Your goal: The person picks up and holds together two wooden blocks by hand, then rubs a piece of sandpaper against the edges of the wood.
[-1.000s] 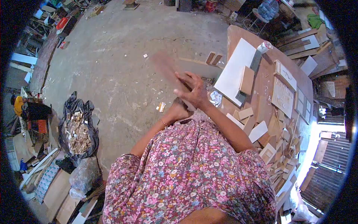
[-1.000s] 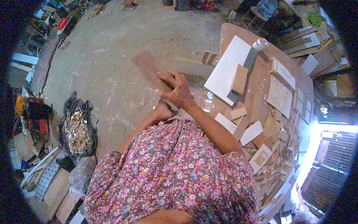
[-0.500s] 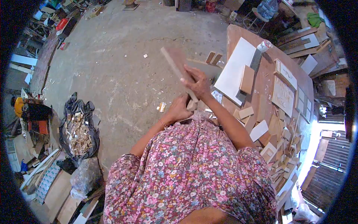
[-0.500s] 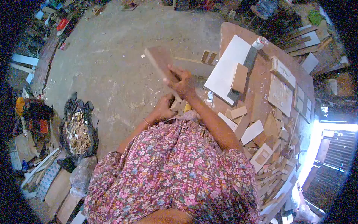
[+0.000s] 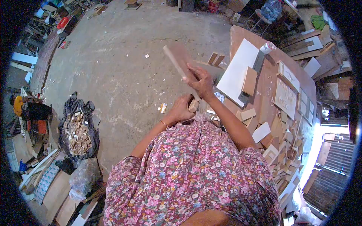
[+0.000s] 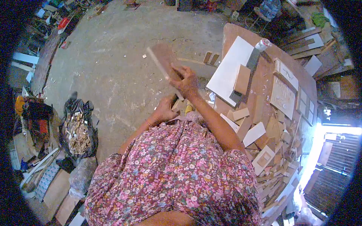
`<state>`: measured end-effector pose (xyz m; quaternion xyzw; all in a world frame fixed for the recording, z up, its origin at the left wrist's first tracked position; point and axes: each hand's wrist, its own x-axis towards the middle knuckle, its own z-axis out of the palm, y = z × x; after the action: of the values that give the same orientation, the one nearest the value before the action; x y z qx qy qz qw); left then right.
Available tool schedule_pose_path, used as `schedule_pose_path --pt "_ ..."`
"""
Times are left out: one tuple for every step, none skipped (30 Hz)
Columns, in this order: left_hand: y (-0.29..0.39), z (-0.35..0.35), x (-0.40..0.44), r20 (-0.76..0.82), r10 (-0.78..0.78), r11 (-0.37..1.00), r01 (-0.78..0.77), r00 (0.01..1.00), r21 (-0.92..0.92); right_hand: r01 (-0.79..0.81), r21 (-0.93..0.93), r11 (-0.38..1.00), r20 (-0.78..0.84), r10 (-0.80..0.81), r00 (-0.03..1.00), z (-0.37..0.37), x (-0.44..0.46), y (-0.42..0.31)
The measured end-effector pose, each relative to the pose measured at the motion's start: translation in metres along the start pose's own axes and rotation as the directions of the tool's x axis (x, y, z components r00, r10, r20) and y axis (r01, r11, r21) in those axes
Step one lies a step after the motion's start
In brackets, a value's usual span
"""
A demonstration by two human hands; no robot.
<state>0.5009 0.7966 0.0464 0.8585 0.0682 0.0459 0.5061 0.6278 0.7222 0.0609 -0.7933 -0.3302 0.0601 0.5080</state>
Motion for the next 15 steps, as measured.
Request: schedule_pose_path --pt "0.001 -0.001 0.000 0.049 -0.082 0.996 0.081 0.995 0.019 0.031 -0.004 1.000 0.039 -0.031 0.999 0.000 -0.006 -0.007" --pt "0.001 -0.002 -0.003 0.097 -0.170 0.985 0.166 0.981 0.041 0.059 -0.005 0.998 0.081 -0.058 0.995 -0.001 -0.012 -0.019" --pt "-0.003 0.000 -0.003 0.096 -0.171 0.985 0.167 0.981 0.042 0.059 -0.005 0.998 0.082 -0.058 0.995 -0.002 -0.016 -0.023" --pt "-0.010 0.002 -0.003 0.128 -0.176 0.984 0.174 0.976 0.033 0.114 -0.052 0.992 0.087 -0.109 0.990 -0.003 -0.018 -0.027" --pt "-0.013 0.005 -0.005 0.164 -0.186 0.983 0.185 0.969 0.023 0.163 -0.098 0.982 0.096 -0.153 0.984 -0.004 -0.021 -0.029" --pt "-0.012 0.005 -0.008 0.167 -0.189 0.982 0.187 0.968 0.024 0.159 -0.097 0.983 0.095 -0.150 0.984 -0.001 -0.020 -0.019" --pt "-0.009 0.003 -0.007 0.120 -0.139 0.990 0.140 0.983 -0.002 0.097 -0.070 0.993 0.067 -0.093 0.993 0.002 -0.012 -0.002" --pt "-0.006 0.002 -0.005 0.070 -0.090 0.995 0.092 0.993 -0.031 0.036 -0.045 0.998 0.043 -0.034 0.998 -0.002 -0.005 0.002" --pt "-0.002 0.001 -0.004 0.067 -0.088 0.995 0.090 0.994 -0.036 0.039 -0.050 0.998 0.046 -0.036 0.998 -0.006 -0.002 0.005" --pt "0.002 0.000 -0.004 0.022 -0.006 1.000 0.006 1.000 0.004 -0.008 -0.039 0.999 0.044 0.010 0.999 -0.009 0.000 0.008" --pt "0.006 -0.002 -0.005 -0.017 0.076 0.996 -0.075 0.997 0.051 -0.057 -0.024 0.998 0.041 0.058 0.997 -0.010 0.000 0.006" --pt "0.011 -0.006 -0.003 -0.019 0.077 0.996 -0.076 0.997 0.053 -0.054 -0.022 0.998 0.041 0.055 0.998 -0.009 0.001 0.005" --pt "0.016 -0.008 -0.002 0.067 -0.084 0.996 0.081 0.994 0.048 -0.016 -0.035 0.999 0.051 0.018 0.999 -0.008 -0.003 0.002" --pt "0.018 -0.008 -0.003 0.155 -0.243 0.970 0.237 0.957 0.057 0.019 -0.047 0.999 0.061 -0.016 0.998 -0.007 -0.009 -0.001" --pt "0.015 -0.006 -0.004 0.157 -0.248 0.969 0.242 0.956 0.058 0.015 -0.044 0.999 0.063 -0.012 0.998 -0.007 -0.020 -0.009"
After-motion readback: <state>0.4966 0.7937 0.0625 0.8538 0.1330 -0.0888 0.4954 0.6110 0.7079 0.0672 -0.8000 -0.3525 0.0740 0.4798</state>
